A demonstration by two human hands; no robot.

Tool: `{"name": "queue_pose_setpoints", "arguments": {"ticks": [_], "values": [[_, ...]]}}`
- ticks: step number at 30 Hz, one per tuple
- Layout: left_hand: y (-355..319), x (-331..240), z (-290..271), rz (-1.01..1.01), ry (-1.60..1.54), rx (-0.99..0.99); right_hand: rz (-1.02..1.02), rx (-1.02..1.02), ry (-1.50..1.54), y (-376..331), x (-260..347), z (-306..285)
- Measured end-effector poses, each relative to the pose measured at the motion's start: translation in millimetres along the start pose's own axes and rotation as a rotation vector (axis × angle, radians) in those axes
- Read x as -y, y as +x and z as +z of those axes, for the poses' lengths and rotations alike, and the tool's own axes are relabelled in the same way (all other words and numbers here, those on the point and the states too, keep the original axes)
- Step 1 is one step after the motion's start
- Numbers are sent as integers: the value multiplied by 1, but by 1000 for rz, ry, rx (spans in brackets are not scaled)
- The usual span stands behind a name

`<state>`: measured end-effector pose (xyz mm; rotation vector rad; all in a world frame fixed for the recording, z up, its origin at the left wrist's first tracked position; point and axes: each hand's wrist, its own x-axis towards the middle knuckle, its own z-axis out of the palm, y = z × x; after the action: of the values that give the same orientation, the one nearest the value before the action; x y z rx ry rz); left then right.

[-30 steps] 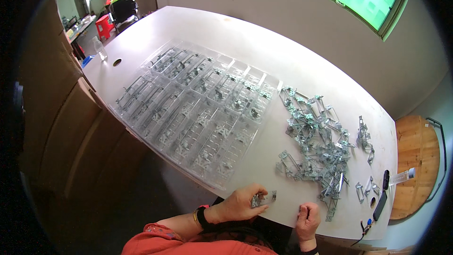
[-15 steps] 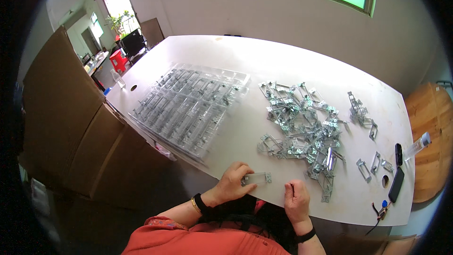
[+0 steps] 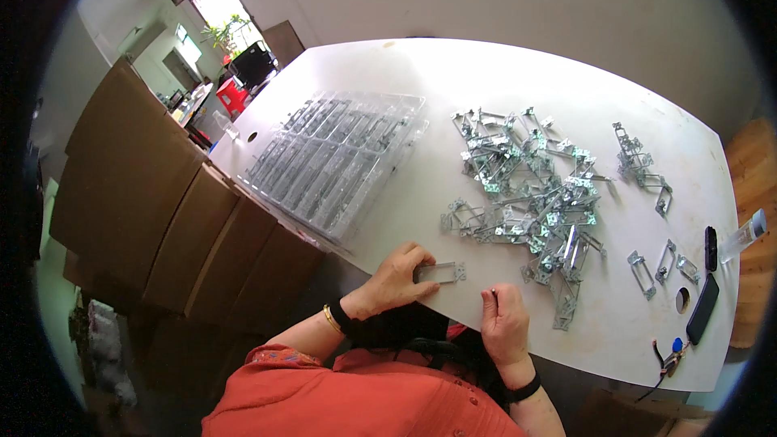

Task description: The person assembles small metal hardware components by hand at a white workbench. They pick up individual metal brackets and clear plastic strips, fit them together, and place the finished units into a clear plastic organizer tray. The process is repeated continuously throughout the video.

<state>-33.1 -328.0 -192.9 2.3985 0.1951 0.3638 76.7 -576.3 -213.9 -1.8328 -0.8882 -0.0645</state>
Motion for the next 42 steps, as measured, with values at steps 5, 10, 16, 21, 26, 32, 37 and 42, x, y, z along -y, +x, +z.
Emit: {"name": "queue_pose_setpoints", "arguments": {"ticks": [5,10,16,21,26,32,37,42], "values": [[0,-8,-8,-46,34,52,-25,-15,9,2,0,-1],[-8,-7,-20,-105,40,67,-22,-7,27,5,0,0],[-7,-8,-27,-176,18,124,-18,-29,-1,3,-1,0],[-7,1,-30,-140,-63,152,-10,-31,-41,3,1,2],[0,-6,-35,-94,-46,209,0,-36,-49,3,2,1],[2,-1,-34,-31,-44,172,45,-29,-45,3,3,2],[-6,2,-39,44,-8,97,58,-34,-96,5,5,6],[-11,-28,-87,72,-134,60,92,-9,-81,0,-1,4]]}}
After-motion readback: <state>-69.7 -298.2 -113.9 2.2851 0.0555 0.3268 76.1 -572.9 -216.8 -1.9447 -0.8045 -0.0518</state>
